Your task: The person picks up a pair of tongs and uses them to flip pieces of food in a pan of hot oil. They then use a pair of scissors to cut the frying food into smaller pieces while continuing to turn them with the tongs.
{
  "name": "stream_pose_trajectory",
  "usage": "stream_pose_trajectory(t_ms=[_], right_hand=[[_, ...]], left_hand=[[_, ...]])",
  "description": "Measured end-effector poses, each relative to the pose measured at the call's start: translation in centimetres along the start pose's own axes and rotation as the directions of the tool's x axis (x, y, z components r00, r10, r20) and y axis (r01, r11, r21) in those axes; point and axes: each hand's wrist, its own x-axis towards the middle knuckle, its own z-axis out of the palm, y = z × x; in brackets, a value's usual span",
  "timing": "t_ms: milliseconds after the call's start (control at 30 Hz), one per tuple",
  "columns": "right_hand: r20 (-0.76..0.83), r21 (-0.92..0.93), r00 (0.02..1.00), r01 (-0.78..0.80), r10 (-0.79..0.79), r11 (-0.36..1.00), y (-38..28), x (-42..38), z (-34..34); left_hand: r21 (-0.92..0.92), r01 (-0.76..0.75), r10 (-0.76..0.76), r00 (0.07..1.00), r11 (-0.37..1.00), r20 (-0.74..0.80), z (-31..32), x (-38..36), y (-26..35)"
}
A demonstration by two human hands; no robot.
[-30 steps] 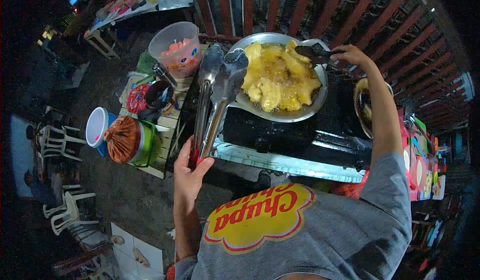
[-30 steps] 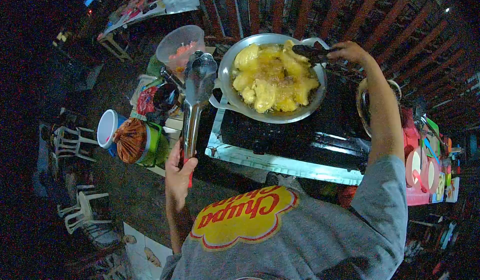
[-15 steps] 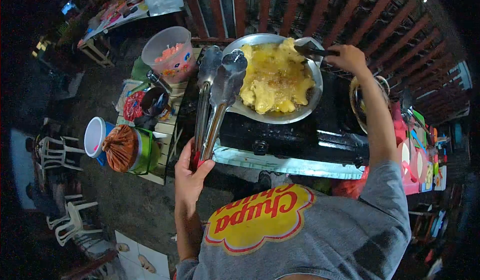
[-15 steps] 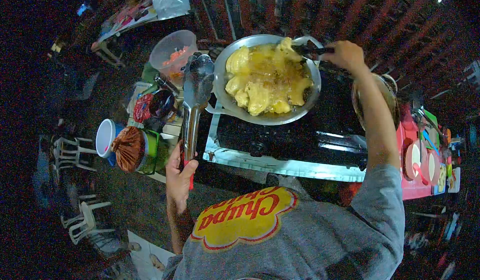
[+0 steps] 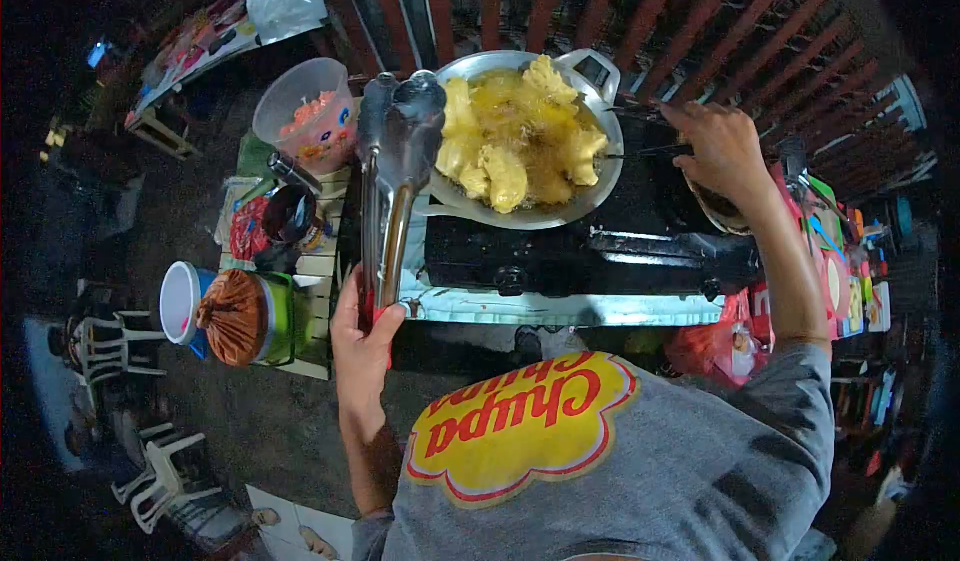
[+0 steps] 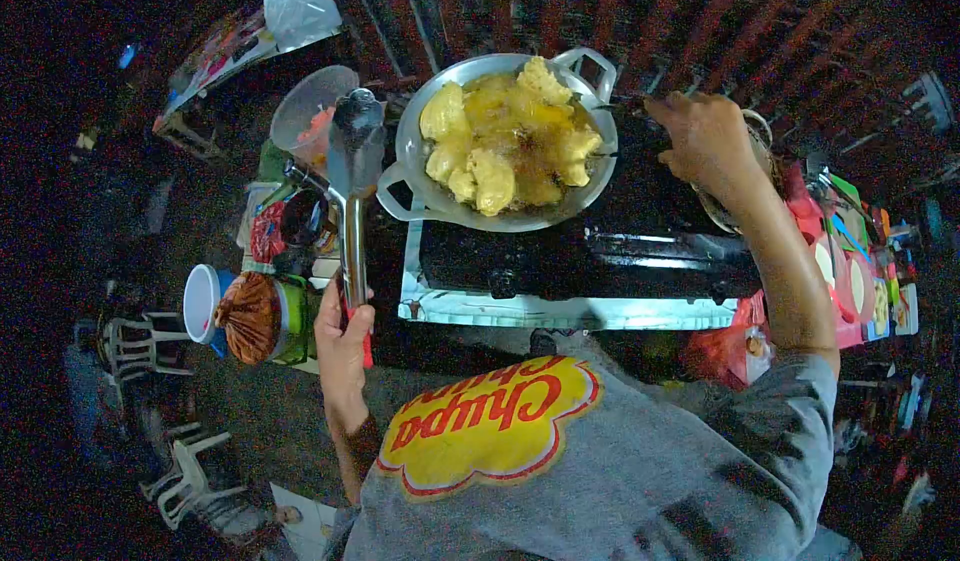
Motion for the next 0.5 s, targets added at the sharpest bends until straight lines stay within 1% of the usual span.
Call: stream_pose_trajectory(t_ms=[33, 67, 100, 167, 233, 300, 333, 367, 433, 467, 500], right_hand=[[0.012, -0.096, 1.000, 0.025, -0.024, 0.995, -0.3, -0.1, 0.0], [-0.007, -0.131, 0.995, 0.096, -0.098, 0.987, 0.0, 0.1, 0.7], [-0.005, -0.135, 0.996, 0.091, -0.093, 0.987, 0.3, 0.6, 1.6], [-0.084, -0.255, 0.963, 0.227, -0.256, 0.940, 0.4, 1.7, 3.3], [-0.089, -0.235, 0.960, 0.240, -0.267, 0.942, 0.1, 2.4, 4.7], [-0.032, -0.228, 0.949, 0.299, -0.314, 0.927, 0.0, 3.2, 6.3], [0.000, -0.196, 0.941, 0.332, -0.338, 0.923, -0.2, 3.3, 6.2], [0.000, -0.197, 0.941, 0.332, -0.338, 0.923, -0.1, 3.1, 6.4], [0.086, -0.169, 0.950, 0.311, -0.300, 0.935, -0.3, 2.9, 6.3], [0.084, -0.151, 0.962, 0.271, -0.261, 0.950, -0.2, 2.5, 5.8], [0.085, -0.152, 0.962, 0.270, -0.259, 0.951, -0.5, 2.1, 4.6]], left_hand=[[0.016, 0.002, -0.002, 1.000, 1.000, -0.002, -0.1, 0.2, -0.1], [0.031, 0.004, -0.004, 1.000, 0.999, -0.004, -0.3, 0.4, -0.1], [0.047, 0.006, -0.005, 1.000, 0.999, -0.006, -0.3, 0.6, -0.2], [0.042, -0.012, 0.012, 1.000, 0.999, 0.013, -0.2, 1.0, -0.3], [0.038, -0.030, 0.029, 0.999, 0.999, 0.029, 0.0, 1.2, -0.3], [-0.019, -0.037, 0.039, 0.996, 0.999, 0.085, 0.2, 1.3, -0.1], [-0.025, -0.031, 0.033, 0.995, 0.999, 0.093, 0.1, 1.3, -0.2], [-0.027, -0.032, 0.034, 0.995, 0.999, 0.093, -0.1, 1.2, -0.3], [-0.033, -0.056, 0.059, 0.993, 0.998, 0.098, -0.4, 1.2, -0.4], [-0.034, -0.058, 0.061, 0.993, 0.998, 0.098, -0.6, 1.2, -0.3], [-0.035, -0.048, 0.051, 0.995, 0.998, 0.091, -0.8, 1.2, -0.3]])
